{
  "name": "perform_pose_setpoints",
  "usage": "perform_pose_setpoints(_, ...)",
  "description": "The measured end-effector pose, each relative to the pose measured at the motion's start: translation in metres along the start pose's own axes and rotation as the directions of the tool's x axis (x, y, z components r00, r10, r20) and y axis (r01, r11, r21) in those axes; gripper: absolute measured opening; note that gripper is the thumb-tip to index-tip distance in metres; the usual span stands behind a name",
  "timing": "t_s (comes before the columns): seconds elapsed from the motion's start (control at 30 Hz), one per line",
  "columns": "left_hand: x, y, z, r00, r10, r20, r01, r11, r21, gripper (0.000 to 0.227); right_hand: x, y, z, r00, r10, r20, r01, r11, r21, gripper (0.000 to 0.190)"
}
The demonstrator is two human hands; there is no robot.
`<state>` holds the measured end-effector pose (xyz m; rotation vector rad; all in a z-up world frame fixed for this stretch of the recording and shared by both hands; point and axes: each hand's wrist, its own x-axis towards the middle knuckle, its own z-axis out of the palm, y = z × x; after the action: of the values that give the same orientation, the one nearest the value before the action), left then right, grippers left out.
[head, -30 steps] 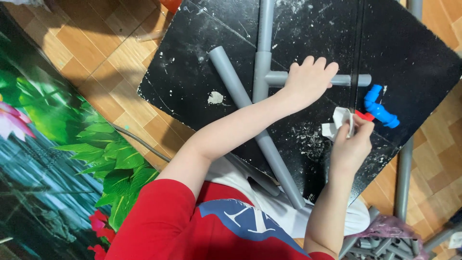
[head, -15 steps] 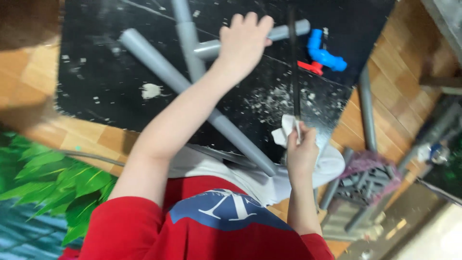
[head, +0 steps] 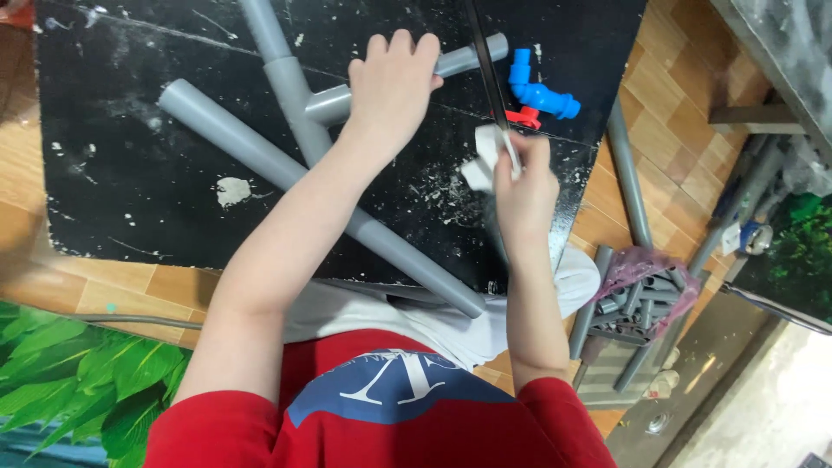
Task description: Trimming and smoothing the edges of PVC pipes using a hacksaw blade and cleaning them with a cloth.
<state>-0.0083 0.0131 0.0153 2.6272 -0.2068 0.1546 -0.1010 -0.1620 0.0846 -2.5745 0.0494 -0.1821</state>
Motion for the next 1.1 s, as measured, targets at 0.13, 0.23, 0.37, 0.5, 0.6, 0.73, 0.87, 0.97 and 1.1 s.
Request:
perform_pose_setpoints(0.13,0.0,0.0,-0.001,0.999,-0.001,-0.035,0.001,1.0,-0.002,0.024,0.021,-0.013,0.016,0.999,-0.011,0.03,0.013,0.998,-0.063,0.02)
perform_pose_setpoints(0.23,0.0,0.0,0.001,0.999,-0.009,-0.052,0.008,1.0,-0.008,0.023,0.014,-0.015,0.022,0.999,0.009,0.039,-0.006,0.996,-0.088,0.019)
perform_pose_setpoints(0.37,0.0,-0.001,0.003,0.999,-0.01,-0.049,0.011,1.0,0.012,0.022,-0.008,-0.01,0.019,1.0,0.002,0.014,0.0,0.99,-0.139,0.019)
perform_pose_setpoints(0.5,0.0,-0.001,0.004,0.998,-0.015,-0.062,0.015,1.0,-0.012,0.022,-0.048,0.002,0.0,0.996,0.071,0.053,-0.063,0.988,-0.142,0.022)
perform_pose_setpoints(0.6,0.0,0.0,0.001,0.999,-0.046,-0.001,0.046,0.997,-0.061,0.021,-0.084,0.013,-0.016,0.984,0.164,0.072,-0.151,0.976,-0.156,0.018)
perform_pose_setpoints(0.73,-0.001,0.0,-0.001,1.0,-0.017,0.006,0.017,0.999,-0.045,0.021,-0.114,0.028,-0.032,0.968,0.239,0.076,-0.224,0.96,-0.166,0.015)
perform_pose_setpoints(0.87,0.002,-0.005,0.003,1.0,-0.017,0.014,0.017,1.0,-0.002,0.034,-0.099,0.039,-0.031,0.972,0.23,0.052,-0.23,0.973,-0.001,0.031)
perform_pose_setpoints(0.97,-0.002,-0.004,0.006,0.999,-0.027,-0.035,0.025,0.998,-0.056,0.031,-0.073,0.033,-0.026,0.993,0.109,-0.053,-0.097,0.977,0.192,0.053)
perform_pose_setpoints(1.1,-0.001,-0.002,-0.01,0.99,-0.052,0.129,0.067,0.991,-0.115,0.026,-0.039,0.013,-0.027,0.987,-0.02,-0.161,0.025,0.999,0.033,0.029)
